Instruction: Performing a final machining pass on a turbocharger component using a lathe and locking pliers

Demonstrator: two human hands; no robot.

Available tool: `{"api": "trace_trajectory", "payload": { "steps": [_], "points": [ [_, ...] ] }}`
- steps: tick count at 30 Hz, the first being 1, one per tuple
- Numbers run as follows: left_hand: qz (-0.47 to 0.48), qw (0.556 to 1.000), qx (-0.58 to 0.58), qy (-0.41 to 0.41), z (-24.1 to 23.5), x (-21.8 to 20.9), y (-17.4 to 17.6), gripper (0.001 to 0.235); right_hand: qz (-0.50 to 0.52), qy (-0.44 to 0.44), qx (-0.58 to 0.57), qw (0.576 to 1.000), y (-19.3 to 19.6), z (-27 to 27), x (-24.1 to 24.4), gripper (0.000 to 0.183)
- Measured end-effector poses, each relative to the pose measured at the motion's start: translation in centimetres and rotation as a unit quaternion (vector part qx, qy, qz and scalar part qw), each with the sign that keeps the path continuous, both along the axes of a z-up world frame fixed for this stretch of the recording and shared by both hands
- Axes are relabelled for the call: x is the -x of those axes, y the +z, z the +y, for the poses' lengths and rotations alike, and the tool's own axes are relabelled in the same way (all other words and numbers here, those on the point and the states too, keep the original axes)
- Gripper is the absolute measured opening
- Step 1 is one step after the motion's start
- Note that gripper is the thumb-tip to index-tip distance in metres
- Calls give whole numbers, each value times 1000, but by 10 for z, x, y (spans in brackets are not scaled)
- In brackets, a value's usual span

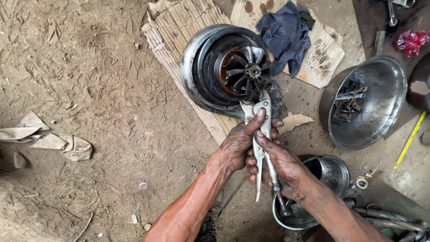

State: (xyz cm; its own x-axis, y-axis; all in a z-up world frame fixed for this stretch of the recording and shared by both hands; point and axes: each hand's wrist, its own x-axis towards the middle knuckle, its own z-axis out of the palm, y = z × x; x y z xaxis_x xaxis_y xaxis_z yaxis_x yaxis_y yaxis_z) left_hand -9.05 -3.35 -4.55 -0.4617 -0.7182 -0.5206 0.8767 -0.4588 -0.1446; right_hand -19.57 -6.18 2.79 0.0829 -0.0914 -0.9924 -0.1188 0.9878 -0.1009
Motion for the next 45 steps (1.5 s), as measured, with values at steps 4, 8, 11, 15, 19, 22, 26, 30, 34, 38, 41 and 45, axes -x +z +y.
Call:
{"api": "trace_trajectory", "payload": {
  "steps": [4,8,11,15,19,22,26,30,34,38,41,45],
  "points": [
    [-23,997,-56,44,-3,18,6,47,56,76,41,995,31,-4,-2,44],
    [4,981,-105,161,-3,37,4,50,150,348,105,919,81,5,10,76],
    [26,978,-90,185,-1,42,3,48,206,482,195,829,98,37,45,49],
    [-18,987,-81,141,-3,49,2,54,247,534,576,567,74,94,103,28],
    [-28,988,-71,134,-8,53,1,54,266,484,637,538,41,118,119,26],
    [-36,983,-78,162,-6,63,0,54,350,476,547,592,30,126,124,50],
    [-12,987,-59,152,-9,69,-15,62,395,402,535,629,30,125,107,46],
    [10,985,-69,157,-7,69,-11,67,349,365,566,652,38,126,98,49],
    [66,985,-50,150,-8,71,-22,65,389,337,537,668,44,129,84,47],
    [67,980,-68,174,-4,64,-16,66,375,244,428,785,65,126,59,47],
    [87,982,-76,150,-16,63,-6,68,374,336,418,757,97,99,31,28],
    [25,978,-128,166,-6,38,20,62,323,670,442,501,99,93,37,73]
  ]
}}
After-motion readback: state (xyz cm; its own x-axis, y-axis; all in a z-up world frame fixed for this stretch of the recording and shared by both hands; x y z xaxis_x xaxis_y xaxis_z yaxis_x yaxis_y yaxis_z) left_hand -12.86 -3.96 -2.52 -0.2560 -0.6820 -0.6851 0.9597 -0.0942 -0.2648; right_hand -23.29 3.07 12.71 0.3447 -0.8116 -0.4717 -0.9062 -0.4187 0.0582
